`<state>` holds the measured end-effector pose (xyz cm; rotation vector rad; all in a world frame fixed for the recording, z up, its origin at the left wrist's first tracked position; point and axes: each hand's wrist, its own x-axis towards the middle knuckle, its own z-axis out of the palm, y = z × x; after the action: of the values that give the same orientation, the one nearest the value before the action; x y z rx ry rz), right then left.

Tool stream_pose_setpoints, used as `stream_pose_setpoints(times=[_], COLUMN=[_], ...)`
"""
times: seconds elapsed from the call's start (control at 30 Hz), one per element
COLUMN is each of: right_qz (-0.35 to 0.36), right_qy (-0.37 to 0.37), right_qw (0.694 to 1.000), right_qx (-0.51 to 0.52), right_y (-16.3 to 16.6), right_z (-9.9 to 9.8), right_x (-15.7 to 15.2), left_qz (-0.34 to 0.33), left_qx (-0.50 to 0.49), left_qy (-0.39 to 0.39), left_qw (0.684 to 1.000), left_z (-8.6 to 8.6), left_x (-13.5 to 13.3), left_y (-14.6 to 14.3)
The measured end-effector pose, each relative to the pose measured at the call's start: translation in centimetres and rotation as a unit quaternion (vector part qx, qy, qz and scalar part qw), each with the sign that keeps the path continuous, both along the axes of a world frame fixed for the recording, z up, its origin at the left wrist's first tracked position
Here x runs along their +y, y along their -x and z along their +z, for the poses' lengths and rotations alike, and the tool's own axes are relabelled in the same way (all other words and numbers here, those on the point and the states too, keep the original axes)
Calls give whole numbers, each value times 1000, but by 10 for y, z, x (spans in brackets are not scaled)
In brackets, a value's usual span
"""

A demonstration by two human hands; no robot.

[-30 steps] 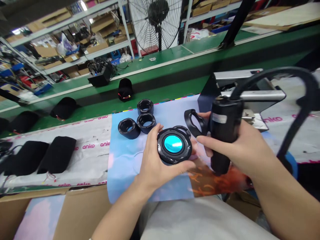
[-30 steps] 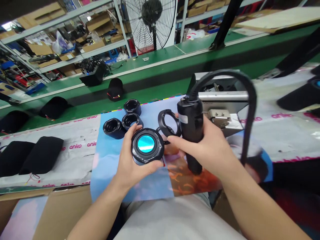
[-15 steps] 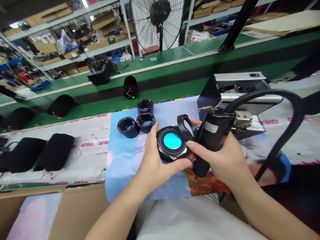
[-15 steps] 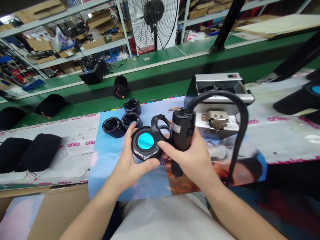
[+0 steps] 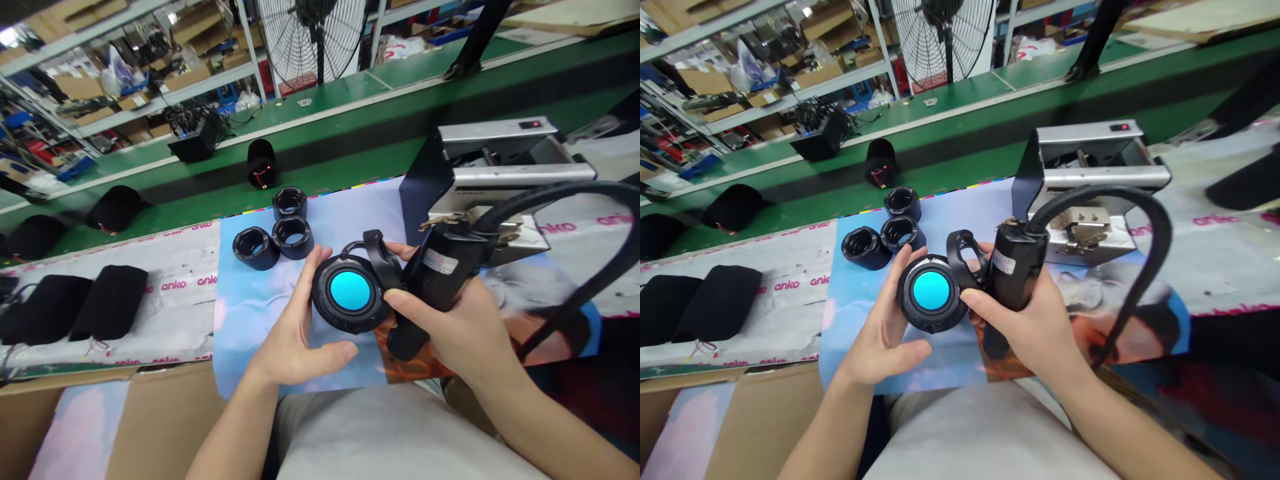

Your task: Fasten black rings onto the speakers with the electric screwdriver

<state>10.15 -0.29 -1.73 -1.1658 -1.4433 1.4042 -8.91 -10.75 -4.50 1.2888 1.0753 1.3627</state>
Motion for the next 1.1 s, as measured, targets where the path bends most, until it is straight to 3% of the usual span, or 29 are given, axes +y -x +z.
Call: stream_pose_setpoints(times=[0.43, 0.73, 0.93, 1.1], right_qz=[-5, -6, -4, 6], right_qy=[-91, -57, 11, 42], right_qw=[994, 997, 1000, 999], right_qx=[-64, -60, -25, 8], right_y=[-12, -11, -4, -2], right_z=[-7, -7, -4, -2], right_x=[-8, -11, -10, -7], left_qz=[73, -94, -1, 31], left_qx=[-37, 14, -32, 6], left_qy=[34, 9, 32, 27], left_qw=[996, 995, 999, 999], left_z=[11, 12, 15, 15], left_x=[-6, -2, 1, 4], left_y=[-23, 28, 13, 8])
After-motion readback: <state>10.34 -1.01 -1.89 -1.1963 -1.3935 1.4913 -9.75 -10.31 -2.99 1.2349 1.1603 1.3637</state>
